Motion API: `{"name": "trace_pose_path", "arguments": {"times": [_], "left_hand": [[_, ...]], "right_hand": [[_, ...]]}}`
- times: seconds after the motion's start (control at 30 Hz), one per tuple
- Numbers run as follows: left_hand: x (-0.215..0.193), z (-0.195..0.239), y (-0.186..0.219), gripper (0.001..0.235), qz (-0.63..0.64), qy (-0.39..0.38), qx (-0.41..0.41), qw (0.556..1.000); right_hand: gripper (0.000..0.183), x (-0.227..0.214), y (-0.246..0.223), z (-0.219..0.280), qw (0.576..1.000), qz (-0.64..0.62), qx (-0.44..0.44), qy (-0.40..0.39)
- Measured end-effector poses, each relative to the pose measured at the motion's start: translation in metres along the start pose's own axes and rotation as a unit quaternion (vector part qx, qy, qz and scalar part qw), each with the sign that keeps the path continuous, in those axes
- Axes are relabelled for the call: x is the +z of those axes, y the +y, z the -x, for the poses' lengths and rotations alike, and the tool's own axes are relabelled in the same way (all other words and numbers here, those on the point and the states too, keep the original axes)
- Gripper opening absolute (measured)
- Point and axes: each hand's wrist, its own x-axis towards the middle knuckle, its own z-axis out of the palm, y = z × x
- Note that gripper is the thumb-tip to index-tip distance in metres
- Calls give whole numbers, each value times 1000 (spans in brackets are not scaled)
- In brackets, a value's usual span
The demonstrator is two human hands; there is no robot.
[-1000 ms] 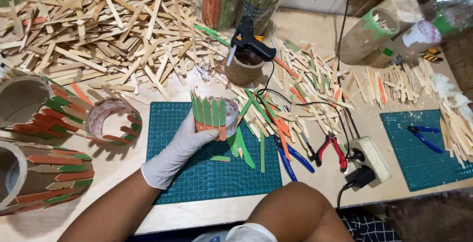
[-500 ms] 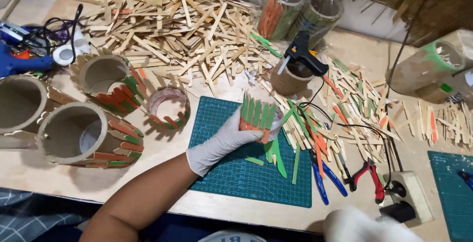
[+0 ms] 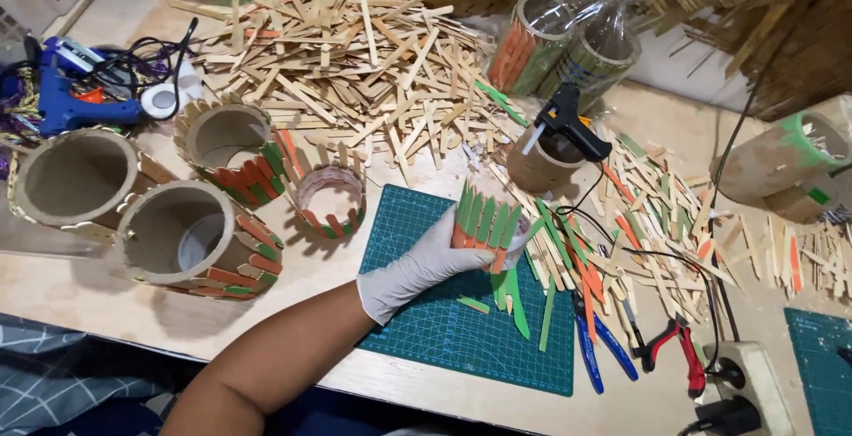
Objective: Assembling decorative containers by gluing colored popsicle sticks onto cylindrical bases using a hot glue gun.
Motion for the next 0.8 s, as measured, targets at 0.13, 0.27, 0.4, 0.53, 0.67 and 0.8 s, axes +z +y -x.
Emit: {"name": "trace_pose_path", "arguments": {"times": [0.13, 0.27, 0.4, 0.53, 0.67, 0.8], "left_hand": [[-3, -3, -6, 73, 10, -5, -1, 1000], [8, -2, 1, 78, 30, -21, -18, 999], [-12, -13, -14, 93, -23, -52, 18, 998], [0, -1, 8, 77, 122, -144, 14, 982], [-15, -12, -8, 87, -32, -25, -26, 999], [-16, -6, -10, 97, -17, -23, -11, 1000]], "right_hand": [[45, -16, 29, -2, 999, 47, -5, -28], [46, -31, 42, 19, 995, 90, 32, -38], [40, -64, 87, 38, 976, 104, 189, -19], [58, -111, 156, 48, 819, 87, 558, -103], [53, -123, 198, 38, 817, 121, 563, -8], [59, -104, 242, 52, 792, 259, 548, 74]]}}
